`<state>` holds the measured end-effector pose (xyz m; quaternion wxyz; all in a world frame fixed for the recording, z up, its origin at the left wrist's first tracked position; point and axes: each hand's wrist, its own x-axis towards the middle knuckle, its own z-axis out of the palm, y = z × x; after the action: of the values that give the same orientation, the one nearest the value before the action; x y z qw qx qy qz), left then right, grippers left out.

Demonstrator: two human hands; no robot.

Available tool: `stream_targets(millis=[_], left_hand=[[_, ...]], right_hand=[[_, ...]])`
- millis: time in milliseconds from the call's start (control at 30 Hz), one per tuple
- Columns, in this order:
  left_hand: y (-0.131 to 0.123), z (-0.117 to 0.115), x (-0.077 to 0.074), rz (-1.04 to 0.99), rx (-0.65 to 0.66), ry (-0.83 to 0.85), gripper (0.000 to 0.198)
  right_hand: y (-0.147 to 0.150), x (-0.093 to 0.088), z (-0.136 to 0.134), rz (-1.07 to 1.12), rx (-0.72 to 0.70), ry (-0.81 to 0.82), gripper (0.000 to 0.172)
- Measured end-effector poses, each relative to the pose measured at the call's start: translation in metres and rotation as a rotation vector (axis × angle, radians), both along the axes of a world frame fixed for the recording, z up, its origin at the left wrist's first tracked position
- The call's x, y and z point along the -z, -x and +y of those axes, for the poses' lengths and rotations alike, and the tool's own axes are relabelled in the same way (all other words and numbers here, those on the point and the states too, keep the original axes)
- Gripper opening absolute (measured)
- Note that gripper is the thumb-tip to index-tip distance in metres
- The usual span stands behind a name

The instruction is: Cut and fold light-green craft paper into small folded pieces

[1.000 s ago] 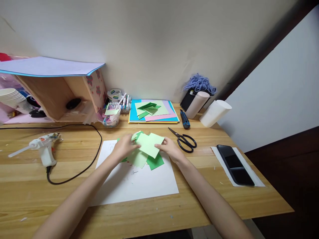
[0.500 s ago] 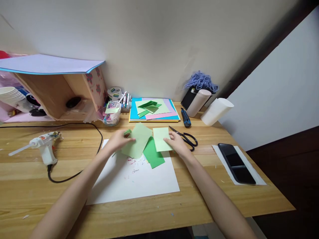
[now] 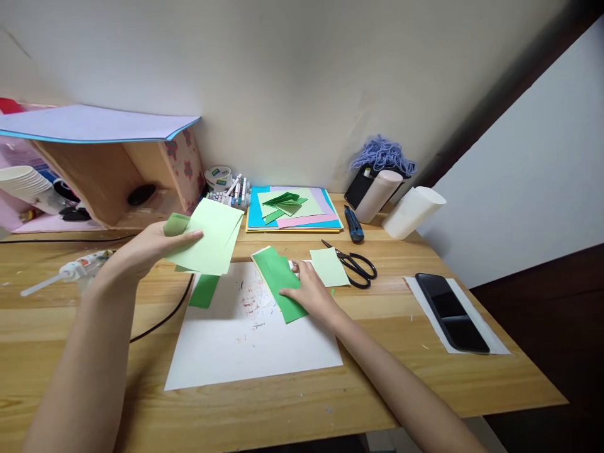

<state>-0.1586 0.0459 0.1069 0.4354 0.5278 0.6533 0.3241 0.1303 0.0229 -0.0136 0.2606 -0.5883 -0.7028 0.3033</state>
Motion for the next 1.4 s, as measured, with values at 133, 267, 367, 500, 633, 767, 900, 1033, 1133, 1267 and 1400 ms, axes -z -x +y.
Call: stream_targets(millis=[133, 267, 367, 500, 633, 767, 900, 1033, 1133, 1267, 1400], left_hand=[[-0.003, 0.002, -0.001, -0.130, 0.001, 0.005, 0.038], [-0.009, 0.004, -0.002, -0.202, 0.027, -0.005, 0.036], [-0.013, 0.003, 0.000, -0.212, 0.043, -0.009, 0.037], [-0.027, 0.004, 0.011, -0.204, 0.086, 0.002, 0.040], [-0.052, 0.007, 0.033, -0.189, 0.149, 0.052, 0.044], [-0.084, 0.004, 0.062, -0.231, 0.138, 0.073, 0.044], [-0.118, -0.007, 0.086, -0.200, 0.200, 0.076, 0.038], [-0.134, -0.015, 0.095, 0.059, 0.087, -0.269, 0.029], [-0.135, -0.017, 0.089, 0.006, 0.064, -0.331, 0.030], [-0.136, -0.018, 0.078, -0.195, 0.116, -0.177, 0.032], [-0.136, -0.021, 0.074, -0.299, 0.086, -0.150, 0.029]], right_hand=[[-0.003, 0.003, 0.004, 0.095, -0.013, 0.065, 0.053], [-0.012, 0.007, 0.010, 0.229, 0.033, 0.086, 0.033], [-0.019, 0.005, 0.013, 0.366, 0.004, 0.158, 0.021], [-0.035, -0.006, 0.020, 0.679, 0.016, 0.271, 0.026], [-0.056, -0.014, 0.026, 0.846, 0.102, 0.229, 0.029], [-0.069, -0.016, 0.029, 0.953, 0.057, 0.237, 0.030], [-0.070, -0.017, 0.027, 0.983, 0.031, 0.269, 0.030], [-0.062, -0.018, 0.023, 0.905, 0.021, 0.306, 0.036], [-0.054, -0.016, 0.018, 0.867, -0.016, 0.389, 0.040], [-0.045, -0.014, 0.013, 0.854, -0.118, 0.487, 0.034], [-0.039, -0.014, 0.009, 0.945, -0.188, 0.524, 0.031]])
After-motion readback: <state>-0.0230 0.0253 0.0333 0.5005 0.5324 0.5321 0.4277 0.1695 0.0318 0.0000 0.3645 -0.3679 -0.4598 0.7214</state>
